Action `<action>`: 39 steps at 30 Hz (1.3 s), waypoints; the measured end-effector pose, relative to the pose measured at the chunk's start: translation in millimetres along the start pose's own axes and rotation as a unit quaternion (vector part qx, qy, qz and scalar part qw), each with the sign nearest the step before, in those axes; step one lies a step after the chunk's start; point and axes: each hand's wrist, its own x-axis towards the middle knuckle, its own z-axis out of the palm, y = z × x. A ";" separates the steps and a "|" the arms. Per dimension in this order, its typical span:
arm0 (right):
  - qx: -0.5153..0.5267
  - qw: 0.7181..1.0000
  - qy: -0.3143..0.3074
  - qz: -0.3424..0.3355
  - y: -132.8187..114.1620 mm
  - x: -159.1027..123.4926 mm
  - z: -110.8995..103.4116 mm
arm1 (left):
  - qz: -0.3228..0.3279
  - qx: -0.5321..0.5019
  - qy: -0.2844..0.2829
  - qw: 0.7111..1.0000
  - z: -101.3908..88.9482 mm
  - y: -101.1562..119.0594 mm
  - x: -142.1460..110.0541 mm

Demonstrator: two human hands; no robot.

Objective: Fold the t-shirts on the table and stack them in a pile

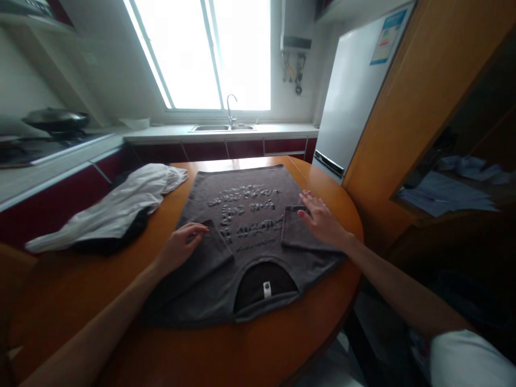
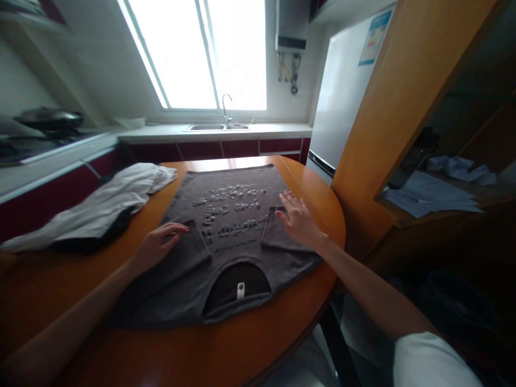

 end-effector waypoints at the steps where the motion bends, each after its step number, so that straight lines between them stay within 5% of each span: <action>1: 0.000 1.000 -0.013 0.004 -6.5 4.2 9.1 | -0.001 0.000 0.001 1.000 -0.7 0.4 -0.3; 5: -0.020 0.988 -0.150 0.035 -25.8 7.0 50.7 | -0.005 -0.001 0.004 1.000 -3.3 -0.4 -3.0; 7: -0.006 0.981 -0.184 0.059 -27.4 11.0 53.3 | 0.001 -0.001 0.008 1.000 -3.4 -0.8 -4.4; 12: 0.028 0.994 -0.083 0.059 -15.2 47.9 19.3 | -0.004 0.019 0.013 1.000 -2.0 2.9 -5.1; 15: 0.006 0.996 -0.044 0.077 -8.8 62.5 26.9 | -0.020 0.048 0.019 0.998 -0.6 4.7 -5.7; 20: -0.050 0.984 -0.123 0.117 -4.7 54.8 76.8 | -0.033 0.162 -0.046 0.985 8.5 0.2 -14.0; 22: -0.060 0.988 -0.089 0.107 -3.7 51.2 85.9 | -0.040 0.212 -0.108 0.971 12.6 -1.1 -17.9; 24: -0.062 0.992 -0.051 0.100 -2.8 49.4 88.4 | -0.043 0.235 -0.149 0.960 14.7 0.1 -19.9; 28: -0.043 0.986 -0.120 0.109 -1.6 47.0 91.9 | -0.038 0.240 -0.138 0.960 14.8 7.4 -17.5; 39: -0.043 0.984 -0.134 0.107 -2.5 46.2 96.5 | -0.038 0.229 -0.184 0.955 17.1 6.6 -15.4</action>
